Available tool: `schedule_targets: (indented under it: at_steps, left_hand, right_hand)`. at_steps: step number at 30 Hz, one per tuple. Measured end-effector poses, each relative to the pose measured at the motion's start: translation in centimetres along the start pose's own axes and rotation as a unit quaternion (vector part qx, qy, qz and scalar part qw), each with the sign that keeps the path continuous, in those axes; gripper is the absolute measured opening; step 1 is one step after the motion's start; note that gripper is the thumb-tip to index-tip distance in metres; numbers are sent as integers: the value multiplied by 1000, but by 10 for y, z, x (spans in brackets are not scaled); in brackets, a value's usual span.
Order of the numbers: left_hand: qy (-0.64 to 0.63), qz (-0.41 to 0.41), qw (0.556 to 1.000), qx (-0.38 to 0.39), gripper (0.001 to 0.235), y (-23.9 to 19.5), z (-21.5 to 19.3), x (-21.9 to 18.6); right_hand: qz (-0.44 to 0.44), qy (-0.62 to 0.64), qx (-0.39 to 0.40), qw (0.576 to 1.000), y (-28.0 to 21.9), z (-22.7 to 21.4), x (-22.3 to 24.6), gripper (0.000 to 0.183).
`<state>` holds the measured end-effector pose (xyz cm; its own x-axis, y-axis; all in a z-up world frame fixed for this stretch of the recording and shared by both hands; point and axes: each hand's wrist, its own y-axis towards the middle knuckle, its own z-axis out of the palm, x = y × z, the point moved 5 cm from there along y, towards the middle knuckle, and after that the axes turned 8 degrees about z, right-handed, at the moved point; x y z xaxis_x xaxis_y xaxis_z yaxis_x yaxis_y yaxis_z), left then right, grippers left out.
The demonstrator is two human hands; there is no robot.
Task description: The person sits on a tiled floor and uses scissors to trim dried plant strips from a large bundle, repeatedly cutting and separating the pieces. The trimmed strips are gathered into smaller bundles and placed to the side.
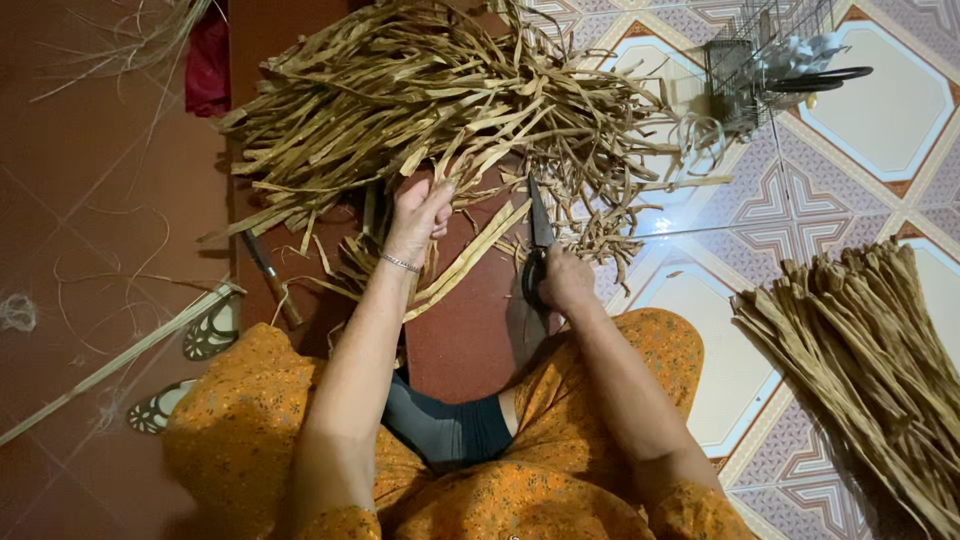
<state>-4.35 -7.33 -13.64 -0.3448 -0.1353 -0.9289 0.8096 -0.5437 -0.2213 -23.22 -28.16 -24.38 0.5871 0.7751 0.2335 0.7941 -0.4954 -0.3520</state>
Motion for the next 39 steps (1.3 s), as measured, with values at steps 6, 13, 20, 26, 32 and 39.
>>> schedule_targets:
  at_steps: [6,13,20,26,32,39]
  left_hand:
    - [0,1,1000,3,24,-1,1,4]
    - [2,26,1000,-4,24,7,0,16]
    - [178,57,982,-3,17,12,6,34]
    - [185,91,979,8,17,11,9,44]
    - [140,13,990,10,22,7,10,43]
    - [102,19,994,21,24,-2,16,32]
  right_hand:
    - [104,217,-49,969,-13,-41,-27,85]
    - [78,473,-13,877,-76,-69,-14,65]
    - [-62,390,-114,911,-106,-99,23,61]
    - [-162,219,-259,927,-107,-114,41,65]
    - [-128,191,-271,935,-106,-110,38,69]
    - [-128,185,-282,932,-107,-115,39,65]
